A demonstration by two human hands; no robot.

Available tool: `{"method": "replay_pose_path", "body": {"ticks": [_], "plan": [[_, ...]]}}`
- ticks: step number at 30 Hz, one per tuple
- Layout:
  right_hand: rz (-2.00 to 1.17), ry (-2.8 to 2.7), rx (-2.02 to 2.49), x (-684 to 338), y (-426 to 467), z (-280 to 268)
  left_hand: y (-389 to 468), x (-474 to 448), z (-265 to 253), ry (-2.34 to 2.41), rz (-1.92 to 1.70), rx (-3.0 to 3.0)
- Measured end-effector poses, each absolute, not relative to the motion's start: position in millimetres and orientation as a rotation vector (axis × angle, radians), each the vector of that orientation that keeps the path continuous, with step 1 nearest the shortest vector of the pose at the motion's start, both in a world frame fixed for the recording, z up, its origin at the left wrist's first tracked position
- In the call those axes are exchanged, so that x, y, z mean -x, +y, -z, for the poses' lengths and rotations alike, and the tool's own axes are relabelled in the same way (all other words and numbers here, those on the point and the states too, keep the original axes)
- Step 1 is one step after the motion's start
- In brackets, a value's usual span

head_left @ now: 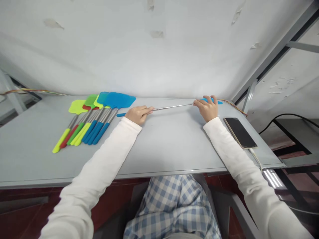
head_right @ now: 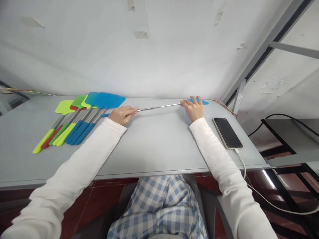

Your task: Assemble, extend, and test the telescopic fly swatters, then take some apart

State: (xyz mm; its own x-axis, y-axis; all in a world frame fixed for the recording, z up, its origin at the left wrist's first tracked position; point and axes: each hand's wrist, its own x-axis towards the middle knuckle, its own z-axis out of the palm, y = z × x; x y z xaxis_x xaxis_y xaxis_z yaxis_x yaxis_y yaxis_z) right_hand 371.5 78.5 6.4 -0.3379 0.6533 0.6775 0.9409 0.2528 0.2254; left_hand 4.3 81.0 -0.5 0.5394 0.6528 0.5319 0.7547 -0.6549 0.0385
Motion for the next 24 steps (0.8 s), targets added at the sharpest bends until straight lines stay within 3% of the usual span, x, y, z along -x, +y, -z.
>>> {"method": "replay_pose_path", "body": {"ticks": [11,24], "plan": [[0.748,-2.126,1.478,-349.3,64.8,-10.8,64.2,-22.6,-7.4,-1.389,0.792,2.608],[0.611,-2.547,1.182,-285.8,39.2,-3.6,42.4,-65.6,1.4,-1.233,0.718,2.606]]}}
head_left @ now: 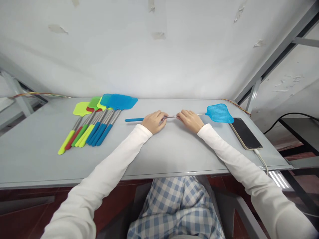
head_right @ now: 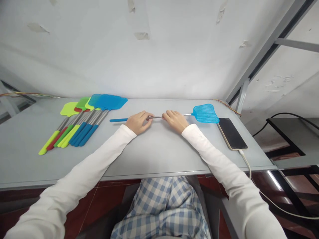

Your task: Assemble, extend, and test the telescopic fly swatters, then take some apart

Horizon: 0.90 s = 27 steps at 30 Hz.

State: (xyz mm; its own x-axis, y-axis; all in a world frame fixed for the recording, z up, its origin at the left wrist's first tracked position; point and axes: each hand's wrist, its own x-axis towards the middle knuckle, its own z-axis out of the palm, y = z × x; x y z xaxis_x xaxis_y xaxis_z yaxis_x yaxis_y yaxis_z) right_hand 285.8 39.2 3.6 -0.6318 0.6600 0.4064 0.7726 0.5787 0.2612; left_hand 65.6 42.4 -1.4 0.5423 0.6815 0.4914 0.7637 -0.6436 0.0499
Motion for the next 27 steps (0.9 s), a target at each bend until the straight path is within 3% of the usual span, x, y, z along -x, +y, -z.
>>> {"method": "replay_pose_path", "body": {"ticks": [13,27], "plan": [[0.491,-2.583,1.096,-287.2,38.8,3.1,39.1,-65.5,-0.3,-1.351,0.522,2.674],[0.72,-2.647,1.05,-315.2,55.4,-14.2,46.0,-73.3,-2.6,-1.247,0.461,2.538]]}}
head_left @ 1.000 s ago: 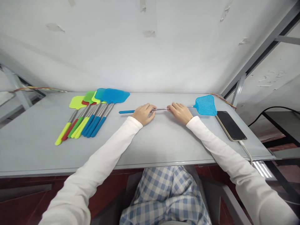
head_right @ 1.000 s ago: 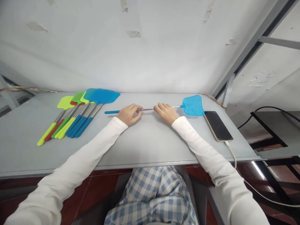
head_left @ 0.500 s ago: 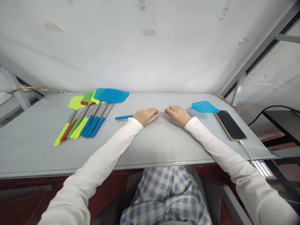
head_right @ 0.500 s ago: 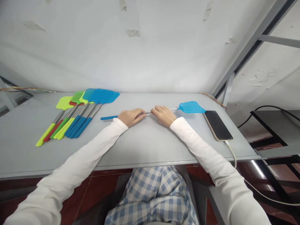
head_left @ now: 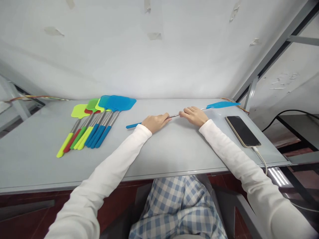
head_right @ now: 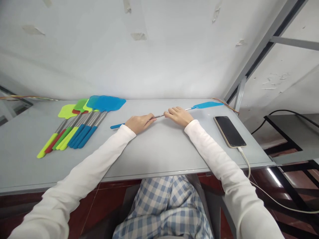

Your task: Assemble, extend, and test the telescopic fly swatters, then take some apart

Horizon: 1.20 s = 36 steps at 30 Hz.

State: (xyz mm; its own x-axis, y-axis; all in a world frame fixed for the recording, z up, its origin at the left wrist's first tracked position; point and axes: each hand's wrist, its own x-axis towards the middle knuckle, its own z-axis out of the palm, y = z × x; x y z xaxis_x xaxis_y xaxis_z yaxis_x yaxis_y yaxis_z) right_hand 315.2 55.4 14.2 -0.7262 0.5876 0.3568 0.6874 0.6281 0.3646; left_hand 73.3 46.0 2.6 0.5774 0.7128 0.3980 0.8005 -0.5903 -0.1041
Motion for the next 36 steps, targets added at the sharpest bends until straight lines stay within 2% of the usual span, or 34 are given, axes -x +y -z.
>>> {"method": "replay_pose_path", "body": {"ticks": [16,25,31,36], "plan": [[0.737,-2.425,1.284,-373.4,75.1,-11.3,72.8,-13.6,-10.0,-1.348,0.512,2.445],[0.805,-2.347,1.364,-346.9,72.7,-6.8,71.9,-5.4,-9.3,-1.435,0.635,2.415],[0.683,-2.371,1.527,-336.3,64.9,-7.3,68.2,-18.0,-0.2,-1.399,0.739,2.398],[0.456,-2.345,1.862,-322.5,54.0,-8.5,60.6,-37.7,3.1,-1.343,0.733,2.439]]}}
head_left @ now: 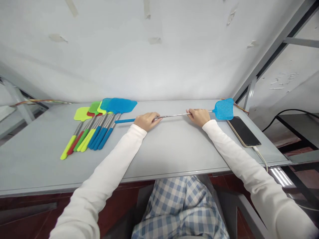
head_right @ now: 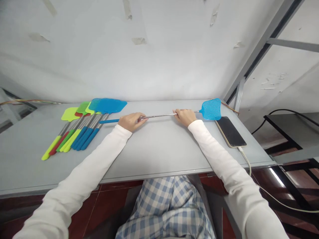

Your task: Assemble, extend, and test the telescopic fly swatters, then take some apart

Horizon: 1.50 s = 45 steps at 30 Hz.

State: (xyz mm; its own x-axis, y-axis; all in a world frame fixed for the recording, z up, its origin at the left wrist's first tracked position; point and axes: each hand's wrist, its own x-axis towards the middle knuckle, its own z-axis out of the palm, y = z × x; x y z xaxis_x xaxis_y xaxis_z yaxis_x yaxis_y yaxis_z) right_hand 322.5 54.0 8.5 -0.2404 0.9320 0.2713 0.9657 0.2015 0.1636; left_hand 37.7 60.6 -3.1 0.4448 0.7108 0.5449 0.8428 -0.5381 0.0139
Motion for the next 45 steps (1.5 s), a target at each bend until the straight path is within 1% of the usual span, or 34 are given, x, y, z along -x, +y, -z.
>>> {"method": "replay_pose_path", "body": {"ticks": [4,7,10,12,15,19,26,31,37,42,45], "plan": [[0.428,-2.295,1.974,-322.2,52.5,-9.3,59.5,-41.7,-1.8,-1.414,0.62,2.462],[0.479,-2.218,1.971,-333.1,57.3,-10.8,65.2,-31.0,-7.2,-1.558,0.395,2.446],[0.545,-2.2,1.887,-351.1,63.7,-12.4,72.2,-15.2,-11.0,-1.75,0.113,2.417],[0.571,-2.25,1.758,-362.1,67.2,-12.5,75.0,-7.3,-12.2,-1.839,0.014,2.411],[0.655,-2.223,1.61,-371.8,70.6,-11.3,76.1,-0.2,-13.1,-1.885,0.043,2.365],[0.786,-2.035,1.584,-376.6,75.4,-7.7,77.8,12.9,-15.4,-1.979,0.139,2.181],[0.785,-2.048,1.545,-380.1,83.1,-4.2,81.2,37.2,-19.0,-2.112,0.175,2.083],[0.784,-1.984,1.606,-379.3,78.1,-13.2,79.1,36.4,-25.7,-2.125,0.194,2.066],[0.784,-1.798,1.798,-385.6,70.5,-16.6,76.3,42.1,-34.7,-2.128,0.184,2.108],[0.653,-1.972,2.021,-394.3,73.0,-13.2,79.9,47.4,-31.5,-2.123,0.178,2.138],[0.661,-2.048,2.01,-393.9,75.0,-12.8,82.6,48.5,-28.4,-2.129,0.128,2.142]]}}
